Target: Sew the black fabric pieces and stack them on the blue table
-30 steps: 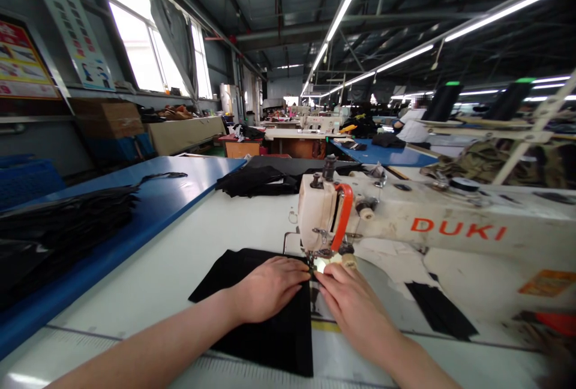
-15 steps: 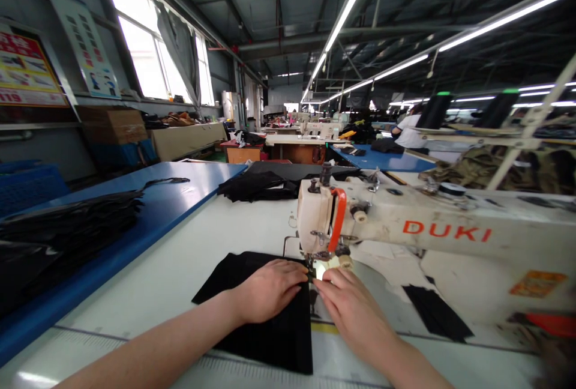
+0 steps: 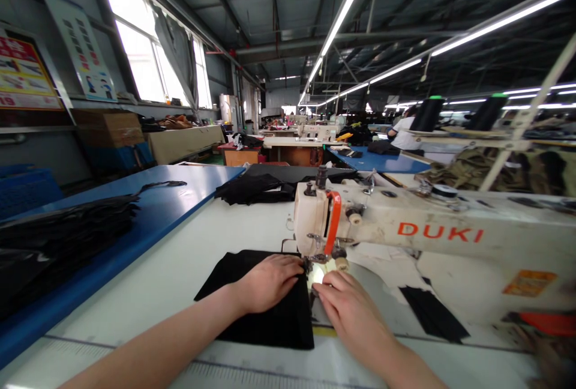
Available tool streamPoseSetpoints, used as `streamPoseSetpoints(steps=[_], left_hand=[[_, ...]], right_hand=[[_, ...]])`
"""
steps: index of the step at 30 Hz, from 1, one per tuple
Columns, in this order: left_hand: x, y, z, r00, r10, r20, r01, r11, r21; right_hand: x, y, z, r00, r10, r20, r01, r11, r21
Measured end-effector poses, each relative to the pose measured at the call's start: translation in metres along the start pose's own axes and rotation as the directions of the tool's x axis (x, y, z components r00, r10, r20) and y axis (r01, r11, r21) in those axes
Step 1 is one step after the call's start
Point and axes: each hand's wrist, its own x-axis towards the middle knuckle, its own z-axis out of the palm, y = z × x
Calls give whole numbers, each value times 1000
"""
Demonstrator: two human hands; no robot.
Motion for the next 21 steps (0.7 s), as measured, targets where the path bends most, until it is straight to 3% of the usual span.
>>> streamPoseSetpoints(steps=[13, 16, 21], left_hand=[[0, -1, 1, 999, -9, -36, 8, 1000, -26], [-15, 9, -6, 999, -31, -16, 30, 999, -44], [-57, 41, -23, 998, -62, 25, 64, 991, -120]], right_hand=[[-1, 8, 4, 1000, -5, -20, 6, 998, 69], [-2, 9, 4, 999, -22, -28, 24, 996, 88], [-2, 12, 6, 997, -65, -44, 69, 992, 105]])
